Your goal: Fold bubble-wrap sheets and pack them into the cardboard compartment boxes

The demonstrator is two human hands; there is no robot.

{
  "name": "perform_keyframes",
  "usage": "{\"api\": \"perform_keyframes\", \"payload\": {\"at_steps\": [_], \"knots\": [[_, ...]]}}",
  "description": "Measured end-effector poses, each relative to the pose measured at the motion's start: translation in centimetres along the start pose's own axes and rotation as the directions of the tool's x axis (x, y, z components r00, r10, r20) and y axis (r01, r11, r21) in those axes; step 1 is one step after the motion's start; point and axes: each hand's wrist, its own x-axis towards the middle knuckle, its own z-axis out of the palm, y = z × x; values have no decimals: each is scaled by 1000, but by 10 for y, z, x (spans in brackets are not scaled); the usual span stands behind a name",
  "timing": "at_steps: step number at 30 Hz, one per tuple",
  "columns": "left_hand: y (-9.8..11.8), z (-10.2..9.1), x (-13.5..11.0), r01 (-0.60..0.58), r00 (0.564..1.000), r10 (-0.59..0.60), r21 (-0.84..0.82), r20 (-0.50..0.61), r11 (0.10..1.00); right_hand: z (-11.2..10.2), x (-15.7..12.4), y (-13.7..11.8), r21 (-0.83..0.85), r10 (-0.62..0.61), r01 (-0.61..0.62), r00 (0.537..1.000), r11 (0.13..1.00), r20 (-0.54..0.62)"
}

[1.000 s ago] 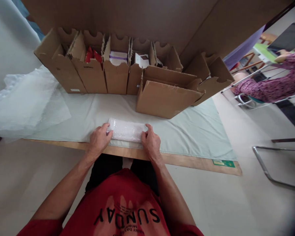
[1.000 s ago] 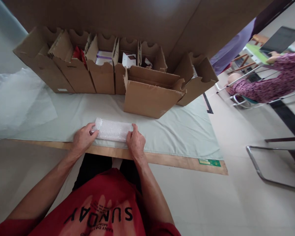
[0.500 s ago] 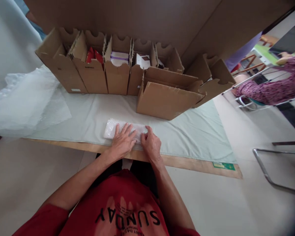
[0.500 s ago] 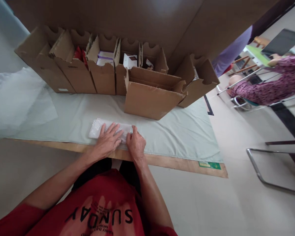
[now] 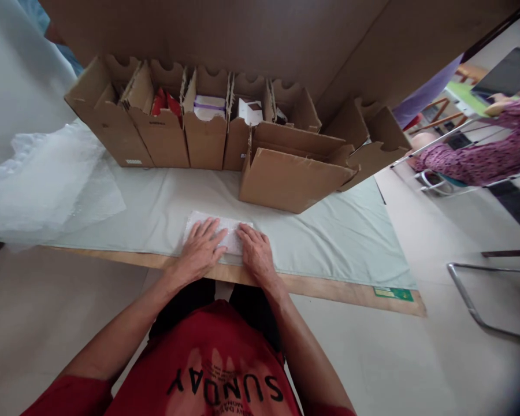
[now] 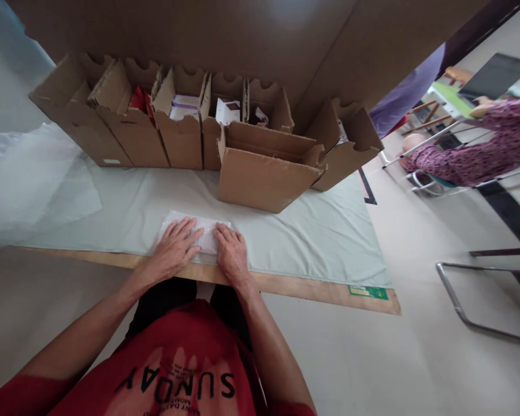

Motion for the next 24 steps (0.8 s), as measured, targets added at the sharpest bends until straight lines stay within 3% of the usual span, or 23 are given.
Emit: {"api": "perform_keyframes", "payload": {"at_steps": [3, 6, 10, 15, 19, 22, 24], "knots": [[-17, -7, -10, 96, 991, -99, -32, -95, 995, -6, -3, 7, 25, -11, 11, 1000, 1000, -7], [-31, -14, -15, 261, 944, -263, -35, -201, 965, -16, 7, 6, -15, 54, -54, 999, 998, -2], [-39, -27, -10, 443, 887, -418, 105, -197, 890, -29, 29, 4, -158, 181, -170, 981, 973, 64], [-39, -39, 6, 431, 901, -434, 136, -8, 892, -40, 47, 6, -198, 267, -232, 949, 952, 169], [-43, -46, 20, 407, 904, -416, 99, 98, 908, -48, 39, 6, -120, 308, -288, 929, 950, 207], [-47, -49, 37, 286, 952, -293, 86, 86, 954, -45, 15, 0, 102, 358, -378, 918, 920, 173], [-46, -49, 53, 183, 979, -188, 76, 74, 980, -38, -5, -12, 331, 397, -414, 910, 848, 120]]}}
